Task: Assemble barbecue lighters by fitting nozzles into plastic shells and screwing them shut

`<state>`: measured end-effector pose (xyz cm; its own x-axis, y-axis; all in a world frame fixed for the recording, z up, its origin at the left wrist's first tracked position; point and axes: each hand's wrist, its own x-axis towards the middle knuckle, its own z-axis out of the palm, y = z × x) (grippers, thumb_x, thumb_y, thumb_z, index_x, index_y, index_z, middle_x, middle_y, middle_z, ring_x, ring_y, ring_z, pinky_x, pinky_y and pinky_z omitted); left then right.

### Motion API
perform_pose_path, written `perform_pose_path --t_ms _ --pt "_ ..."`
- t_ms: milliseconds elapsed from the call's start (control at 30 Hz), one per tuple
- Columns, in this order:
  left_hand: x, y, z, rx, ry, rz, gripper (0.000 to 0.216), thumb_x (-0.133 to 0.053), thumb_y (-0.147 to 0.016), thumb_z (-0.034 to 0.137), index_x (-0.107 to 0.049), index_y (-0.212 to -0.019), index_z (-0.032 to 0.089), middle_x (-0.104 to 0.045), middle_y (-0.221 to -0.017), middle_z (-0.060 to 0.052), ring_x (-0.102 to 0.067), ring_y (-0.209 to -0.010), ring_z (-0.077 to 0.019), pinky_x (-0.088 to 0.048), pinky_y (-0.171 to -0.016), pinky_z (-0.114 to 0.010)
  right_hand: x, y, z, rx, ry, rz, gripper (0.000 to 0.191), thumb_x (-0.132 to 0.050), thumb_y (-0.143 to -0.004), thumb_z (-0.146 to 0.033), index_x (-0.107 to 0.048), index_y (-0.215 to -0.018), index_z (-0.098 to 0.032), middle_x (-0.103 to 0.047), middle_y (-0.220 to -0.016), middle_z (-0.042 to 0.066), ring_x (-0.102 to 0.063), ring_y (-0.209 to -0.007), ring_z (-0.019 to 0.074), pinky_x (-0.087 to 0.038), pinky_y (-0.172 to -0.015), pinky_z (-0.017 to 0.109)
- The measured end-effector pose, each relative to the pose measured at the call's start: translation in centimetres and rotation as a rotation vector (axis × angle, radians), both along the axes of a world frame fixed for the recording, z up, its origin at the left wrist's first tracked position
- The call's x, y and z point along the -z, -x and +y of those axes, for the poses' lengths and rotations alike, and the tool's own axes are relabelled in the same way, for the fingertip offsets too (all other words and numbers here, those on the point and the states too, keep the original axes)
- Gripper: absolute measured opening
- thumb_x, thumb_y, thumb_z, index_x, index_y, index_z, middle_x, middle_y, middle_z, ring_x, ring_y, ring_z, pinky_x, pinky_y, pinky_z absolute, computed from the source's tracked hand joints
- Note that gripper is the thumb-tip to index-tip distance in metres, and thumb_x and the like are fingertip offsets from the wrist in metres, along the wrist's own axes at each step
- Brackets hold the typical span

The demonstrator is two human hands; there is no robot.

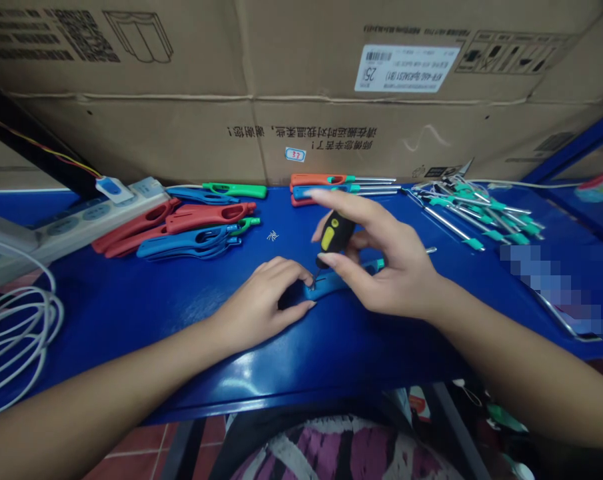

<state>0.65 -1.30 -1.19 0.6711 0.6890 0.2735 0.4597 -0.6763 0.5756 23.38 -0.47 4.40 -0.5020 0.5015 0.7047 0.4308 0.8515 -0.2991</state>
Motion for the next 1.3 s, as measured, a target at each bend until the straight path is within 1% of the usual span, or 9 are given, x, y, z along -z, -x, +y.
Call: perform_pose_path --t_ms 133,300,433,600,800,933,1000,1100,1300 --pt "0.0 -0.1 0.0 0.01 -0.007 0.001 0.017 -0.066 -0.096 0.028 -0.058 -0.108 0.021 -0.066 -0.11 -0.003 -0.059 -0.105 -0.0217 -0.045 -0.095 -0.039 0.1 -0.2 0.3 0.062 -0.141 0.009 0.047 -0.063 -0.097 -0.034 -0.053 -0.141 -0.022 -0.07 -0.123 0.009 -0.07 -0.098 0.0211 -0.063 -0.082 0.034" --pt "-0.2 0.0 -0.2 0.022 0.015 0.011 0.017 -0.067 -0.095 0.03 -0.058 -0.107 0.021 -0.066 -0.109 -0.004 -0.058 -0.106 -0.0222 -0.046 -0.095 -0.04 0.2 -0.3 0.9 -0.012 0.137 0.027 0.054 -0.046 -0.104 -0.031 -0.033 -0.156 -0.023 -0.062 -0.138 0.011 -0.07 -0.099 0.0194 -0.064 -0.075 0.033" --pt "-0.2 0.1 -0.3 0.03 0.008 0.008 0.017 -0.067 -0.096 0.03 -0.058 -0.108 0.021 -0.066 -0.111 -0.004 -0.058 -0.107 -0.0221 -0.045 -0.096 -0.04 0.0 -0.7 1.2 0.06 -0.099 0.035 0.048 -0.068 -0.093 -0.044 -0.059 -0.136 -0.023 -0.071 -0.123 0.01 -0.072 -0.093 0.0224 -0.065 -0.08 0.037" --pt "-0.1 0.0 -0.2 0.03 0.01 -0.001 0.017 -0.067 -0.095 0.03 -0.058 -0.108 0.021 -0.066 -0.108 -0.004 -0.059 -0.105 -0.0219 -0.046 -0.095 -0.04 -0.7 -0.6 0.5 0.014 -0.033 0.011 0.045 -0.04 -0.107 -0.034 -0.046 -0.15 -0.022 -0.069 -0.131 0.01 -0.073 -0.091 0.0179 -0.065 -0.08 0.036" --pt "0.0 -0.2 -0.1 0.038 -0.001 -0.009 0.018 -0.067 -0.095 0.03 -0.059 -0.109 0.022 -0.066 -0.11 -0.004 -0.059 -0.107 -0.0226 -0.046 -0.097 -0.04 -1.0 -0.6 0.2 0.086 -0.242 0.029 0.033 -0.063 -0.097 -0.034 -0.066 -0.128 -0.021 -0.076 -0.104 0.005 -0.073 -0.089 0.0181 -0.063 -0.079 0.032" --pt "0.0 -0.2 -0.1 0.031 0.005 -0.011 0.017 -0.067 -0.095 0.03 -0.059 -0.107 0.021 -0.067 -0.107 -0.004 -0.059 -0.104 -0.0222 -0.047 -0.094 -0.04 -1.0 -0.4 0.3 0.016 -0.068 -0.01 0.038 -0.043 -0.106 -0.028 -0.054 -0.142 -0.021 -0.069 -0.129 0.008 -0.071 -0.106 0.0192 -0.062 -0.084 0.035" --pt "0.1 -0.2 -0.1 0.033 0.0 -0.019 0.017 -0.068 -0.095 0.03 -0.058 -0.107 0.021 -0.067 -0.108 -0.004 -0.059 -0.105 -0.0223 -0.046 -0.095 -0.04 -0.9 -0.3 0.3 0.008 -0.013 -0.009 0.037 -0.047 -0.105 -0.031 -0.055 -0.14 -0.021 -0.069 -0.128 0.008 -0.072 -0.101 0.0184 -0.063 -0.082 0.034" --pt "0.2 -0.3 -0.2 0.045 -0.011 -0.028 0.018 -0.067 -0.096 0.029 -0.058 -0.11 0.022 -0.067 -0.111 -0.004 -0.059 -0.108 -0.0226 -0.046 -0.097 -0.041 -0.7 -0.1 0.2 0.049 -0.139 0.029 0.033 -0.061 -0.099 -0.037 -0.064 -0.128 -0.021 -0.074 -0.113 0.007 -0.071 -0.093 0.0189 -0.062 -0.081 0.032" --pt "0.1 -0.4 -0.3 0.039 0.002 -0.001 0.02 -0.068 -0.095 0.032 -0.059 -0.11 0.021 -0.067 -0.108 -0.005 -0.059 -0.105 -0.023 -0.047 -0.094 -0.041 -0.6 0.2 0.3 -0.028 0.064 0.026 0.042 -0.041 -0.106 -0.03 -0.049 -0.146 -0.021 -0.066 -0.135 0.01 -0.07 -0.102 0.0186 -0.062 -0.084 0.035"
